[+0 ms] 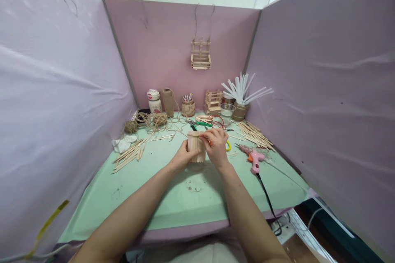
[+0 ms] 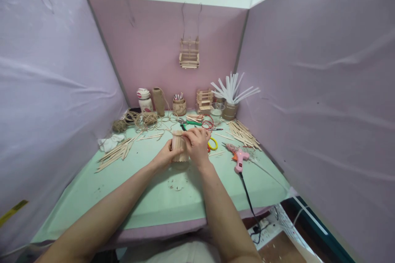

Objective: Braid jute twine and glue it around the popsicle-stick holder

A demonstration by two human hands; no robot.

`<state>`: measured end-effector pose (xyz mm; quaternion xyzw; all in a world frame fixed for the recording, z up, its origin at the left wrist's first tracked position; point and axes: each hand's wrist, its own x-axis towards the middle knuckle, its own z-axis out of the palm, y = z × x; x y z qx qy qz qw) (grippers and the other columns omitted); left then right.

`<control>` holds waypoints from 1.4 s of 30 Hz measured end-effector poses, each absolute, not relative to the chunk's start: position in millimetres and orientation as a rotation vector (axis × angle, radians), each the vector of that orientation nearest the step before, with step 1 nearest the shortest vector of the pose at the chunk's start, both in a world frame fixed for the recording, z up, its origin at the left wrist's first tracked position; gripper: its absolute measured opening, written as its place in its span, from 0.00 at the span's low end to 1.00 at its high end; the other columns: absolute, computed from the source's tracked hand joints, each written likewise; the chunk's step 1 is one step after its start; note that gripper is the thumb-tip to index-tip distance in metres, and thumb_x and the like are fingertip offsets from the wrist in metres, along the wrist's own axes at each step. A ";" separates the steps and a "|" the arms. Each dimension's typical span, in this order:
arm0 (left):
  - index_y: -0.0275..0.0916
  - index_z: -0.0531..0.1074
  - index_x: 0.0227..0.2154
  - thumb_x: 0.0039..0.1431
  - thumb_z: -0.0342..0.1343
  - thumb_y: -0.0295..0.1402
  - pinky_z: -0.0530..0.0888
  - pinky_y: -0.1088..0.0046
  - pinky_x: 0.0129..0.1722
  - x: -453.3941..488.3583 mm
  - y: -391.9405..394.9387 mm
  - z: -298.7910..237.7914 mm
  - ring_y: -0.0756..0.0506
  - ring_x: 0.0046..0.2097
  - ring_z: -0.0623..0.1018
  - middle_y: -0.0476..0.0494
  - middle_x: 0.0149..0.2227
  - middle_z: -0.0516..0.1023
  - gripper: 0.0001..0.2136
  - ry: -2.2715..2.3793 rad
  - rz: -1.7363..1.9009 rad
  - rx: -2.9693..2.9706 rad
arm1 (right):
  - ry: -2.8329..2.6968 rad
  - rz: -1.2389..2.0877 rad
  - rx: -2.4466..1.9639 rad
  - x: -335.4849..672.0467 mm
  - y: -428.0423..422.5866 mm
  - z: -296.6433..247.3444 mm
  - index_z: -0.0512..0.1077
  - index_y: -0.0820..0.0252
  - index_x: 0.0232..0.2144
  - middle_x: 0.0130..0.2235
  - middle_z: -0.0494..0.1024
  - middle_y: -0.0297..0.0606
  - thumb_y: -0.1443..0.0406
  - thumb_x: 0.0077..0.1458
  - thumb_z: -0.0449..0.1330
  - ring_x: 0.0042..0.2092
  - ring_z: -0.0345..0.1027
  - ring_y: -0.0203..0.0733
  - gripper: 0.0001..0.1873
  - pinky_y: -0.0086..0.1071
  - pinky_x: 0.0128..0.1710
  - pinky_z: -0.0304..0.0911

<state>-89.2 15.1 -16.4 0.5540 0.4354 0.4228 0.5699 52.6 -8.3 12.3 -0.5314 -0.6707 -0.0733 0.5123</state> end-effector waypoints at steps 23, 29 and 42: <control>0.36 0.62 0.50 0.44 0.63 0.37 0.71 0.63 0.46 -94.4 13.1 -10.3 0.39 0.49 0.72 0.38 0.48 0.71 0.29 0.965 0.947 1.552 | -1.600 -0.291 -1.285 51.7 -13.4 13.4 0.71 0.57 0.32 0.37 0.75 0.37 0.64 0.59 0.54 0.43 0.60 0.43 0.07 0.40 0.48 0.47; 0.36 0.62 0.51 0.44 0.64 0.37 0.70 0.62 0.49 -95.2 13.6 -10.8 0.38 0.52 0.71 0.37 0.51 0.70 0.30 0.915 0.947 1.531 | -1.539 -0.243 -1.223 53.1 -13.1 11.0 0.72 0.56 0.31 0.36 0.74 0.36 0.65 0.58 0.55 0.42 0.60 0.43 0.06 0.41 0.48 0.49; 0.39 0.59 0.53 0.44 0.65 0.40 0.69 0.61 0.50 -102.4 19.9 -11.2 0.37 0.55 0.68 0.35 0.56 0.66 0.33 0.766 0.910 1.495 | -1.536 0.300 -1.061 80.7 -8.8 16.6 0.64 0.54 0.49 0.45 0.74 0.40 0.60 0.54 0.59 0.50 0.63 0.45 0.20 0.42 0.52 0.56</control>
